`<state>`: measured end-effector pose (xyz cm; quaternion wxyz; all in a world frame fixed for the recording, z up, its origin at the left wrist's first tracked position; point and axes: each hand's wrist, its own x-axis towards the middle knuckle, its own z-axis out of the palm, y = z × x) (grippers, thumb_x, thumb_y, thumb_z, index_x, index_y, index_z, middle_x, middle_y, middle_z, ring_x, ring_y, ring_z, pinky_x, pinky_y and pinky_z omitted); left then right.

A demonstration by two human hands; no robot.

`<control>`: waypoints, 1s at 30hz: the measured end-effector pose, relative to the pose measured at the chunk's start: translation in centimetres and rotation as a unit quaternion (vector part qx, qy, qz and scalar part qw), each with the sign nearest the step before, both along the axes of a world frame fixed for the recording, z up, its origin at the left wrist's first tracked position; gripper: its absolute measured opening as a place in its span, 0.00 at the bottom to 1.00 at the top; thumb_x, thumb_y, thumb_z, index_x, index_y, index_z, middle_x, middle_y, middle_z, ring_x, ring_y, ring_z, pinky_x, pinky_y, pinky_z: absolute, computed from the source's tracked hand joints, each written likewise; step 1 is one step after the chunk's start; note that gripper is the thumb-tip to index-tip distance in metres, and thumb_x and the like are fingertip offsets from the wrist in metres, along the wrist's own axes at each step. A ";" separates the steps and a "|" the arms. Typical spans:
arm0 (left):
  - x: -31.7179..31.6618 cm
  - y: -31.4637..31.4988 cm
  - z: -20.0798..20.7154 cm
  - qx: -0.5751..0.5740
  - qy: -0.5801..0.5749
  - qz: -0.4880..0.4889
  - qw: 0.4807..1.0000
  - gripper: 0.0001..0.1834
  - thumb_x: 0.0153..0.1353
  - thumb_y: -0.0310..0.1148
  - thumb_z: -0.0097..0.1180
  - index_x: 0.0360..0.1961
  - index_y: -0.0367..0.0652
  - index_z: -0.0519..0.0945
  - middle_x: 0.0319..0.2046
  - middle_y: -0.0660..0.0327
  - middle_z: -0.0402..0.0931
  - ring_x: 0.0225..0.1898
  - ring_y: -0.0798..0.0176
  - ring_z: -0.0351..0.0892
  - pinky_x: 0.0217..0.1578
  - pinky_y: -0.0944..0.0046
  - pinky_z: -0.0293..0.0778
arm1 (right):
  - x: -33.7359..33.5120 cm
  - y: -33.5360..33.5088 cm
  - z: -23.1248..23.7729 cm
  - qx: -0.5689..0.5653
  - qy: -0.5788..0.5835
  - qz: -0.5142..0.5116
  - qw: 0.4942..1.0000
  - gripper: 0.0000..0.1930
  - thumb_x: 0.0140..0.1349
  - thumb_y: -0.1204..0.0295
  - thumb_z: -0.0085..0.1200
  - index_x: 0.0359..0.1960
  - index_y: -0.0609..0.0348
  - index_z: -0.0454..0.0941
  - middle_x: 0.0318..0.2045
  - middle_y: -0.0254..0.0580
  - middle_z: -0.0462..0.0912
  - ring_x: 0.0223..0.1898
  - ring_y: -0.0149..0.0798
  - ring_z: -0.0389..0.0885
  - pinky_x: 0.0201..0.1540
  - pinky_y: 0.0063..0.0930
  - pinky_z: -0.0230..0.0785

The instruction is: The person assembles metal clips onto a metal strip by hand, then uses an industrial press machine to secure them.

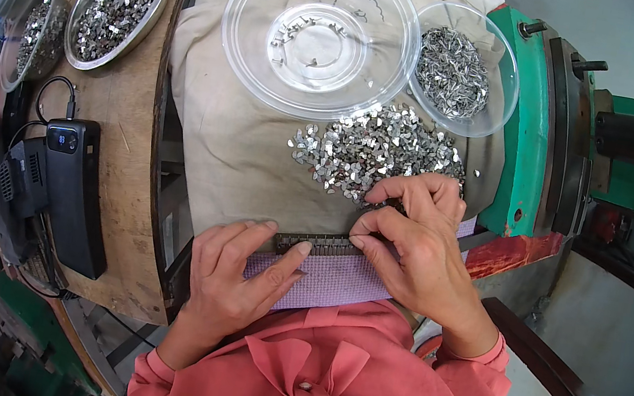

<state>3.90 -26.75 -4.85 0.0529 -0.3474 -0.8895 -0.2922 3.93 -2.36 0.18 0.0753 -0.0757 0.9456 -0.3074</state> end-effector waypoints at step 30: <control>-0.5 0.7 -0.2 0.006 0.057 -0.022 0.998 0.13 0.55 0.30 0.64 0.42 0.55 0.89 0.49 0.62 0.78 0.49 0.60 0.76 0.49 0.57 0.69 | -7.5 6.5 2.0 0.207 0.258 -0.112 0.937 0.04 0.54 0.70 0.66 0.31 0.51 0.86 0.39 0.33 0.82 0.48 0.47 0.71 0.49 0.41 0.61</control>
